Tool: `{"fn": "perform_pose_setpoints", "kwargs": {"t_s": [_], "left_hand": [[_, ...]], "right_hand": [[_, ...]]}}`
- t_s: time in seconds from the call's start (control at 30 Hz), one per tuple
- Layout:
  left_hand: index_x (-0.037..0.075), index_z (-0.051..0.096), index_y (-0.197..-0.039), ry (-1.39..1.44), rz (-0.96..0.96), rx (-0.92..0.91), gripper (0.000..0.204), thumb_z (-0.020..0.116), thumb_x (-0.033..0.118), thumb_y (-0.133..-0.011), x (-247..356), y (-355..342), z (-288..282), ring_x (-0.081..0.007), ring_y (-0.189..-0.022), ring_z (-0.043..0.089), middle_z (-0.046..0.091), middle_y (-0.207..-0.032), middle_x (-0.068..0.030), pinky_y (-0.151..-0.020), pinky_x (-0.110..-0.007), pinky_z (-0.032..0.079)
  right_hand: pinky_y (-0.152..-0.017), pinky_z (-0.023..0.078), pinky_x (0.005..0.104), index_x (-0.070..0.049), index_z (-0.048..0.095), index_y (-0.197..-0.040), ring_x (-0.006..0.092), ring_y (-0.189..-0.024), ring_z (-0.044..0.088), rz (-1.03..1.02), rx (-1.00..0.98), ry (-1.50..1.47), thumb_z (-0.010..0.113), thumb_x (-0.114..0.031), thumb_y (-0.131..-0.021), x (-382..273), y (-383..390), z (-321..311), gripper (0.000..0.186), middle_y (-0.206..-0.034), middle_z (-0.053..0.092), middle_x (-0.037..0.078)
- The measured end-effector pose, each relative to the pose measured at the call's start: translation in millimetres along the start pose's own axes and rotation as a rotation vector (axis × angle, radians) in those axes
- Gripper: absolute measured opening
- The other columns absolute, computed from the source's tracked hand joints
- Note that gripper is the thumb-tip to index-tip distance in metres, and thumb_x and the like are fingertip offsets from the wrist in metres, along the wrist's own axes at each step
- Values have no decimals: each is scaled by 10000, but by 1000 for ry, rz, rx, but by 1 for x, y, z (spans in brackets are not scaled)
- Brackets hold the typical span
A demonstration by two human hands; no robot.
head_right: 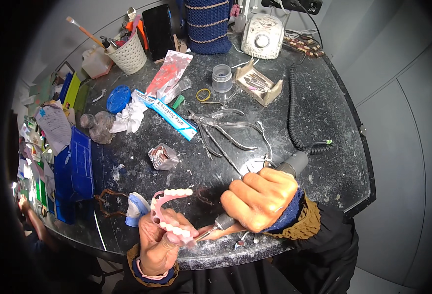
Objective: The person grinds and shapes a denture prosthesis using an electric rotary hand tool, adjusts the speed dial on the control box, and holds and turns the prosthesis with both hands.
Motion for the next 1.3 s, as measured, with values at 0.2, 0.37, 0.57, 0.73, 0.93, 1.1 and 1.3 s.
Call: {"fn": "perform_pose_setpoints", "kwargs": {"t_s": [0.2, 0.37, 0.57, 0.73, 0.93, 1.1, 1.3], "left_hand": [[-61, 610, -902, 38, -5, -6, 146, 662, 55, -831, -3, -1, 0, -207, -788, 659, 660, -843, -167, -768, -341, 534], [-63, 611, -897, 0, 20, -19, 138, 654, 53, -836, -2, -2, 1, -209, -776, 660, 659, -838, -170, -754, -340, 539], [-63, 607, -884, 13, 22, -9, 126, 649, 46, -836, 0, -2, 3, -216, -769, 663, 659, -836, -183, -743, -345, 543], [-60, 602, -889, 6, 19, 3, 127, 655, 36, -826, -2, 0, -1, -223, -767, 665, 657, -835, -192, -731, -355, 548], [-59, 602, -899, 49, 27, -1, 137, 659, 40, -823, -3, -1, 1, -219, -769, 663, 657, -849, -193, -740, -353, 550], [-64, 604, -907, 49, -3, -16, 146, 654, 49, -831, -4, -3, 2, -210, -788, 659, 658, -855, -188, -761, -356, 544], [-62, 603, -911, 29, -16, -31, 150, 651, 59, -837, -5, -1, 1, -208, -805, 658, 659, -859, -188, -783, -354, 533]], "right_hand": [[-442, 316, 279, -84, 488, -624, 146, -488, 476, 36, -76, -78, 605, -286, -521, 1, 2, 2, 255, -597, 478, 16], [-408, 288, 243, -109, 424, -555, 117, -441, 428, 0, 39, -14, 691, -543, -613, 2, 4, 3, 513, -533, 393, -7], [-409, 283, 243, -106, 430, -565, 115, -435, 411, 30, 19, 3, 678, -563, -609, 3, 4, 0, 521, -535, 383, -10], [-422, 293, 257, -95, 457, -589, 127, -461, 439, 40, -42, -11, 630, -421, -559, 2, 4, 0, 370, -561, 422, 3], [-408, 279, 237, -104, 445, -564, 109, -436, 413, -32, 62, 10, 671, -569, -614, -1, 5, 0, 520, -538, 411, -11], [-449, 320, 276, -87, 476, -624, 141, -488, 461, 50, -62, -53, 597, -286, -539, 1, 5, 2, 248, -593, 463, 14], [-444, 317, 272, -90, 464, -613, 141, -486, 461, 29, -6, -40, 593, -272, -499, 1, 6, 0, 250, -592, 455, 15]]}}
Point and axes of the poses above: each hand's wrist, its own y-axis away from the middle knuckle, its own z-axis out of the palm, x = y × z, the point moved 7 cm from there along -y, towards the middle knuckle
